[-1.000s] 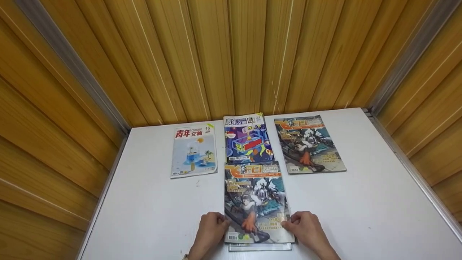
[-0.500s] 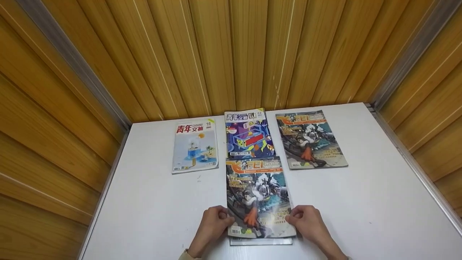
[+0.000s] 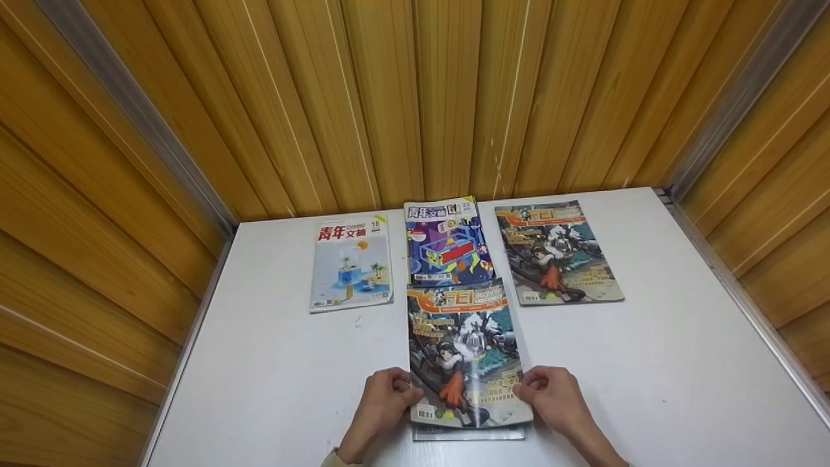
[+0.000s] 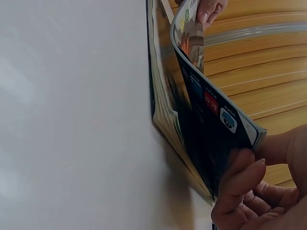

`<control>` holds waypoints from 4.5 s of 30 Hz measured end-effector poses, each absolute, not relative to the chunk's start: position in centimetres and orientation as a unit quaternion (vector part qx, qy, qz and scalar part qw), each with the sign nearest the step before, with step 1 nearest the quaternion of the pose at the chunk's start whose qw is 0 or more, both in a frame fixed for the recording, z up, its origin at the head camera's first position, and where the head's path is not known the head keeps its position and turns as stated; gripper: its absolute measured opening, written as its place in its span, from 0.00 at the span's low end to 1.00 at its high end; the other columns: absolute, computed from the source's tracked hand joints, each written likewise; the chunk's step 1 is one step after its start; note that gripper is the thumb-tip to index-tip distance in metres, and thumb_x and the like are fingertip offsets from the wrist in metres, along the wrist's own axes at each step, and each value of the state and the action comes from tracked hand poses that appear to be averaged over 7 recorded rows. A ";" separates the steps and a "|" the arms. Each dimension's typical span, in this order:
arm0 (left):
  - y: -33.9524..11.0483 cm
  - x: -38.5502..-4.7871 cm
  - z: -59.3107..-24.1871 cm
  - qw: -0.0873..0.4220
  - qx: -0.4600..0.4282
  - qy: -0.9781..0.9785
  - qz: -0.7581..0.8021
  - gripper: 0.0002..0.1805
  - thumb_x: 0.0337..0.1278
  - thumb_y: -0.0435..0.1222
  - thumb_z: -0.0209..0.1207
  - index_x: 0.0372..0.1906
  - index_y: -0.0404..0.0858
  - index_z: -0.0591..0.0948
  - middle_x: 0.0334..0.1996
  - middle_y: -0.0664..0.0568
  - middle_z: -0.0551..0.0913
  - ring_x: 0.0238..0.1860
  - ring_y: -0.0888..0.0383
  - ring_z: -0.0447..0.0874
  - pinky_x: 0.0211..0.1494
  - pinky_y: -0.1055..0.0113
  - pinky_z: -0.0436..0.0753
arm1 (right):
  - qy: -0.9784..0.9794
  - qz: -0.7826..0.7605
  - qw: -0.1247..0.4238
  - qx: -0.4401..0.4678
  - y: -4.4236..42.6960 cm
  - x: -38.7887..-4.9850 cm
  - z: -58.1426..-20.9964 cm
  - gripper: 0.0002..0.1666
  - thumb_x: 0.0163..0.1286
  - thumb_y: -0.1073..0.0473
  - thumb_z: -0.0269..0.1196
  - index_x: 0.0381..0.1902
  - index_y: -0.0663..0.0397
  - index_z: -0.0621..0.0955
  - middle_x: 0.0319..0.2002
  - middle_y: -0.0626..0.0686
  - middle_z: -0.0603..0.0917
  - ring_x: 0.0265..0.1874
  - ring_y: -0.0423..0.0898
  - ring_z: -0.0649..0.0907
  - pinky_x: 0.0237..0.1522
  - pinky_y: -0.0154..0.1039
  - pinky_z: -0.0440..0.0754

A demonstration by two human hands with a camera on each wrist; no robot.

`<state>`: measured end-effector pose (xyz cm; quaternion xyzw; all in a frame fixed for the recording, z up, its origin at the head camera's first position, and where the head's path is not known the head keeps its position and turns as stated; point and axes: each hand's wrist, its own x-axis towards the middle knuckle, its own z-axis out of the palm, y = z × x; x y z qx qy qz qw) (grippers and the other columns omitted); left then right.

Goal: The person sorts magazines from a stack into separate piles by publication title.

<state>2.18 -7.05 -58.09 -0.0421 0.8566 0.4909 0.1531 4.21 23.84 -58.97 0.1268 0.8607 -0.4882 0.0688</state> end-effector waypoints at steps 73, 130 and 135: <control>-10.0 3.9 -53.3 0.005 0.006 0.846 0.534 0.17 0.59 0.29 0.73 0.52 0.26 0.88 0.33 0.47 0.91 0.32 0.60 0.87 0.34 0.70 0.85 | 0.810 -0.581 -0.025 0.082 20.7 4.0 -55.5 0.06 0.63 0.66 0.78 0.35 0.60 0.89 0.29 0.50 0.84 0.30 0.42 0.79 0.34 0.31 0.76; -1.8 -10.7 -54.6 -0.045 0.055 0.889 0.452 0.06 0.63 0.31 0.71 0.38 0.30 0.89 0.21 0.52 0.84 0.19 0.64 0.73 0.24 0.72 0.70 | 0.866 -0.475 -0.156 0.002 27.5 -9.4 -56.6 0.04 0.67 0.67 0.72 0.32 0.61 0.87 0.24 0.55 0.87 0.24 0.41 0.79 0.46 0.44 0.85; 0.7 -14.4 -57.0 -0.056 0.107 0.891 0.438 0.11 0.62 0.35 0.72 0.26 0.36 0.85 0.15 0.58 0.74 0.17 0.65 0.67 0.22 0.69 0.65 | 0.877 -0.451 -0.163 0.020 30.3 -10.2 -56.7 0.03 0.68 0.66 0.71 0.34 0.62 0.88 0.27 0.58 0.88 0.25 0.43 0.78 0.38 0.41 0.80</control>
